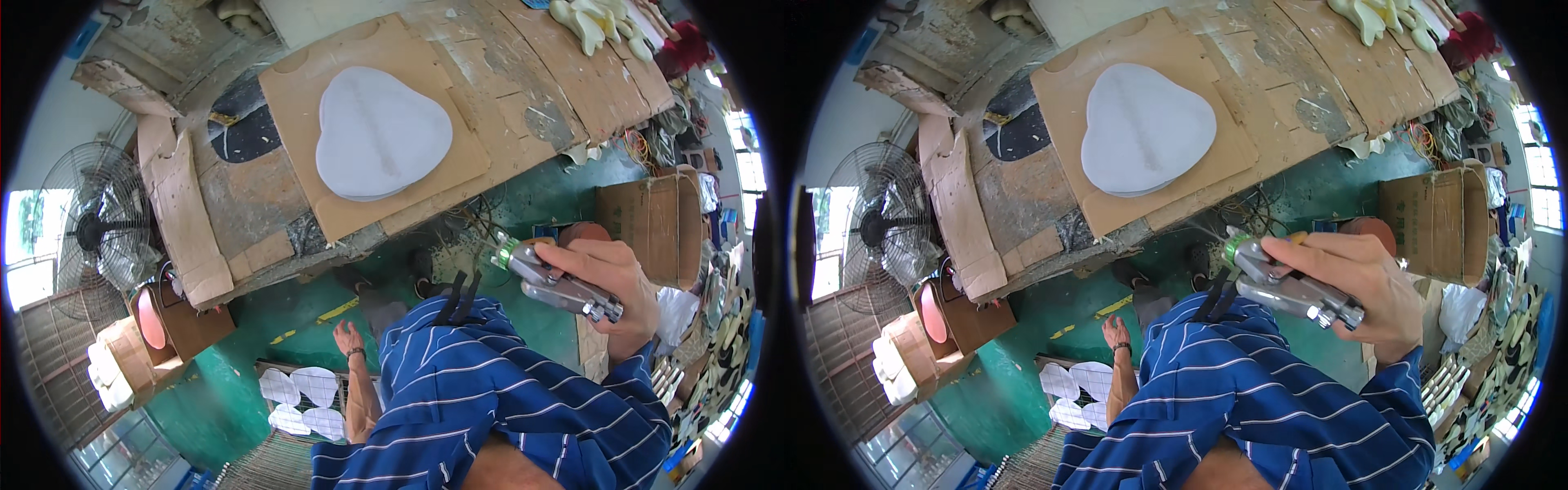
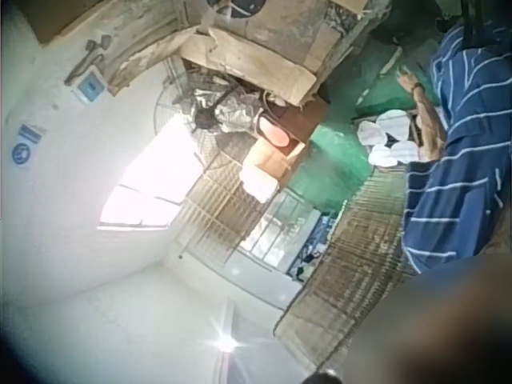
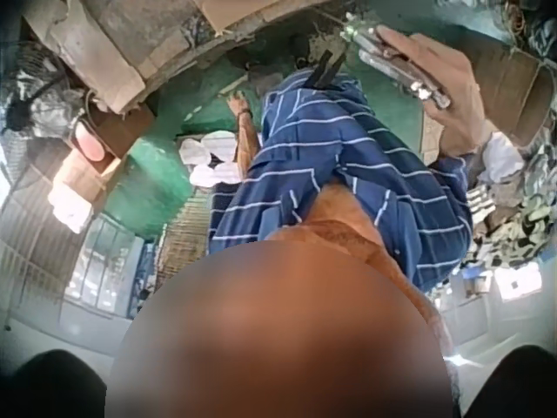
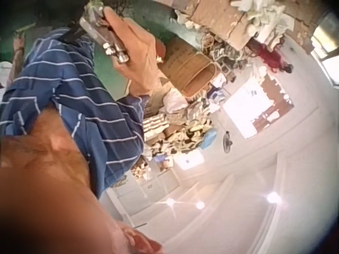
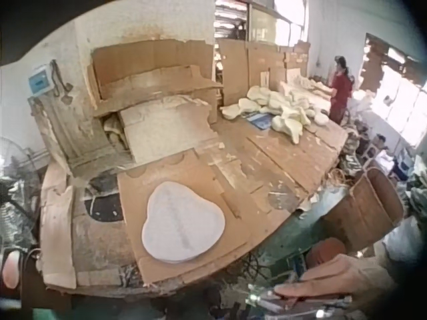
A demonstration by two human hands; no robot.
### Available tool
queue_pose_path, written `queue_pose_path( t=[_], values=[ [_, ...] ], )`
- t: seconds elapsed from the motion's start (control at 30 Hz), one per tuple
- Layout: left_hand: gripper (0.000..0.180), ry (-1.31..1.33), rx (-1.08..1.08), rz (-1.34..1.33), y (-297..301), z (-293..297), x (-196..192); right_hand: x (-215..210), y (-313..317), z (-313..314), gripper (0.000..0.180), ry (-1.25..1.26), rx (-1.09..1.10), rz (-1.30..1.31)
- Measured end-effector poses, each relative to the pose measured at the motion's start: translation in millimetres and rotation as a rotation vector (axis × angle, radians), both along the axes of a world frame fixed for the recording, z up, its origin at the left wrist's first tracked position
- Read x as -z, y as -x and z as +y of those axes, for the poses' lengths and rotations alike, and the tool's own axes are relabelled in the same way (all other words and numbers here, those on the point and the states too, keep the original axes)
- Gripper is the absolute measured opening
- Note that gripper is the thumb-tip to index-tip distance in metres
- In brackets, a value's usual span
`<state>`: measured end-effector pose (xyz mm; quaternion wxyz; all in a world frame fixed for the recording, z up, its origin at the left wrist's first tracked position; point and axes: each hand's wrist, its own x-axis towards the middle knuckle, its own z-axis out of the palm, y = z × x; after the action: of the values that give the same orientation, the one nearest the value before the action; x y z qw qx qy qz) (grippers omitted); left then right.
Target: Applying adhesive to foam components using a spray gun and placing them on a rack to dry.
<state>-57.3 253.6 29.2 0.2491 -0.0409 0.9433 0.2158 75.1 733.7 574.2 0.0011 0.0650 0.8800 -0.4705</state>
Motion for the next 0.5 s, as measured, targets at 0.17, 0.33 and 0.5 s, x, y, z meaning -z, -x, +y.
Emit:
queue_pose_path(
  t=[0.17,0.33,0.5],
  values=[
    [0.034,-0.089,0.011,0.075,24,18,-17,3,31,5,0.074,-0.198,0.059,0.069],
    [0.034,-0.008,-0.042,0.027,20,17,-18,12,44,11,0.076,-0.366,0.223,0.099],
    [0.034,-0.003,0.000,0.014,6,6,-4,14,38,7,0.076,-0.300,0.258,0.123]
  ],
)
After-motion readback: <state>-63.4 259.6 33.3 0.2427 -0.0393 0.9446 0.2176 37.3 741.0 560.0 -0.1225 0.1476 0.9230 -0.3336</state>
